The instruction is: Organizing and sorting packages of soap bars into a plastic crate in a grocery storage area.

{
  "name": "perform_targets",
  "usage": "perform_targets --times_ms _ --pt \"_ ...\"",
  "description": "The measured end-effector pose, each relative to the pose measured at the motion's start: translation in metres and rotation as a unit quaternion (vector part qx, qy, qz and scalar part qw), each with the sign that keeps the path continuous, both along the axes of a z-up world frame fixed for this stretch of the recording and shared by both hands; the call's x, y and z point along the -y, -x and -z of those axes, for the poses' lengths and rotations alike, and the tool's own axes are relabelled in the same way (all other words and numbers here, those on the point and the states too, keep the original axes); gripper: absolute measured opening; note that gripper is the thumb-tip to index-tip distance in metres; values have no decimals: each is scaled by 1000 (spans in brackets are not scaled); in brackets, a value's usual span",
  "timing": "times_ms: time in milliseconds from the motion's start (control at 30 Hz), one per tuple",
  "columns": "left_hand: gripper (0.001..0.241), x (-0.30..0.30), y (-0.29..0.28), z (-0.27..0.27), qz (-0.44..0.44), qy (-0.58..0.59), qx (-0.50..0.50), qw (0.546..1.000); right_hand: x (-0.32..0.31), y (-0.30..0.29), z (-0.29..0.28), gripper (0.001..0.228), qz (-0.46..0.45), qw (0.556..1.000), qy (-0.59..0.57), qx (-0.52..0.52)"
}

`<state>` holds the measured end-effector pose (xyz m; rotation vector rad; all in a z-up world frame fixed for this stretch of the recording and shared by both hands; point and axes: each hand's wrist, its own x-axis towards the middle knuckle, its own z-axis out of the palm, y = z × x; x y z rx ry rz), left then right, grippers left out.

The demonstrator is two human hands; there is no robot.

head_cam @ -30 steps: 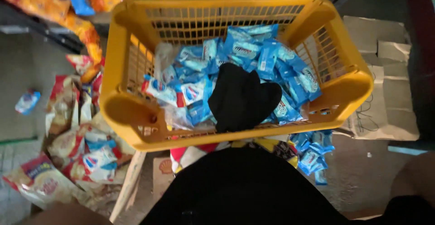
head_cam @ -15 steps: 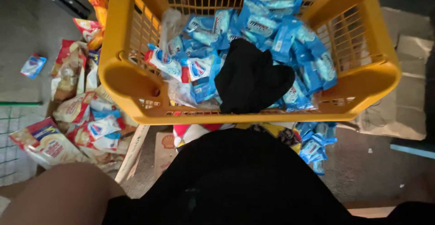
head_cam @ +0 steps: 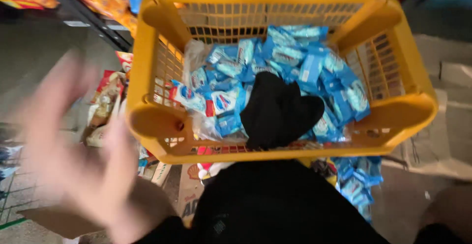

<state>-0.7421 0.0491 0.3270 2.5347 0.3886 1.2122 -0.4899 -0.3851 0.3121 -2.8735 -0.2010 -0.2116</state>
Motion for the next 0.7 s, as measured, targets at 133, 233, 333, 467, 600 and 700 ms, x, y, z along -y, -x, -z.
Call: perform_targets --times_ms 133,233,333,467,600,700 --pt "93 -74 -22 124 -113 -81 -146 979 -16 -30 26 65 1 999 26 29" --pt "91 -60 -45 105 -228 119 -240 936 -22 -48 44 68 11 998 44 39" --pt "74 -69 -54 103 -282 76 -266 919 7 -81 113 71 25 997 61 45" --pt "71 -79 -70 87 -274 -27 -185 943 54 -121 192 80 55 997 51 16" --pt "75 -95 -84 84 -256 14 -208 944 66 -112 191 62 54 998 -29 13" --pt "74 -114 -96 111 -239 40 -212 947 64 -110 172 52 40 990 -134 12"
